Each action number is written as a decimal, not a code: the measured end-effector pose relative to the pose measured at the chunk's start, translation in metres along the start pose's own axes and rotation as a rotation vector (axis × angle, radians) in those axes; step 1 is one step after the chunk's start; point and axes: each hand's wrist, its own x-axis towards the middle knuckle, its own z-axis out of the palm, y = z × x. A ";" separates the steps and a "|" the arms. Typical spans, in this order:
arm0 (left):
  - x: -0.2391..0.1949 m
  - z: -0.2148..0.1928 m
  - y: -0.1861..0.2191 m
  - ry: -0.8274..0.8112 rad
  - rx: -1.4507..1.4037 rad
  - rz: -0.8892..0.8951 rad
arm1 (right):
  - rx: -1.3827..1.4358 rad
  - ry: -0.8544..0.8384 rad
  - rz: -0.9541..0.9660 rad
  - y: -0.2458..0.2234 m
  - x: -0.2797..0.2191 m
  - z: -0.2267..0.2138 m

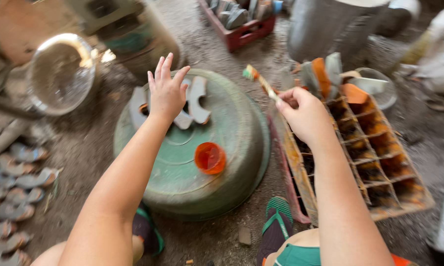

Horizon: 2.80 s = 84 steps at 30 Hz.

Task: The person paints curved metal parts orange using a toothbrush dipped in a small container of paint. They handle the parts one at a time, apply paint to both sides, and place the finished pieces into a cardboard crate.

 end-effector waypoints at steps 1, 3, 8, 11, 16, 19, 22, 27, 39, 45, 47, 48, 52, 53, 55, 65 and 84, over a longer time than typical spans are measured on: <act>-0.016 -0.005 -0.019 0.016 -0.008 -0.081 | -0.129 -0.086 -0.035 -0.005 -0.003 0.009; -0.051 -0.013 -0.056 0.054 -0.027 -0.237 | -0.299 -0.292 0.001 -0.013 -0.008 0.035; -0.144 -0.005 -0.140 0.048 -0.143 -0.785 | -0.684 -0.526 -0.191 -0.012 -0.028 0.107; -0.183 0.017 -0.184 -0.031 -0.234 -1.054 | -0.888 -0.467 -0.314 -0.008 -0.038 0.146; -0.200 0.078 -0.218 -0.109 -0.428 -1.071 | -1.049 -0.478 -0.367 0.002 -0.041 0.200; -0.188 0.113 -0.214 -0.159 -0.501 -1.064 | -1.100 -0.551 -0.271 0.004 -0.031 0.212; -0.179 0.132 -0.215 -0.040 -0.582 -0.983 | -1.126 -0.618 -0.124 0.000 -0.022 0.207; -0.191 0.137 -0.225 0.027 -0.675 -1.205 | -1.003 -0.408 -0.242 -0.041 -0.022 0.203; -0.181 0.173 -0.187 0.444 -1.206 -1.554 | -0.633 -0.132 -0.606 -0.110 0.077 0.494; -0.187 0.129 -0.205 0.153 -0.945 -1.647 | -0.778 -0.210 -0.290 -0.074 0.127 0.537; -0.189 0.116 -0.216 0.166 -0.929 -1.652 | -0.680 -0.259 -0.235 -0.054 0.147 0.535; -0.190 0.111 -0.221 0.194 -0.963 -1.656 | -0.608 -0.270 -0.216 -0.044 0.156 0.532; -0.197 0.104 -0.233 0.227 -1.038 -1.649 | -0.171 -0.308 -0.051 -0.022 0.170 0.524; -0.199 0.104 -0.234 0.211 -1.053 -1.659 | -0.087 -0.337 0.007 -0.023 0.167 0.522; -0.201 0.104 -0.233 0.177 -1.082 -1.676 | 0.085 -0.390 0.125 -0.029 0.158 0.513; -0.188 0.057 -0.179 -0.249 -1.391 -1.034 | 0.733 -0.592 0.189 -0.032 0.019 0.434; -0.346 0.074 -0.070 0.004 -0.863 -1.422 | -0.012 -0.461 0.145 0.001 -0.085 0.411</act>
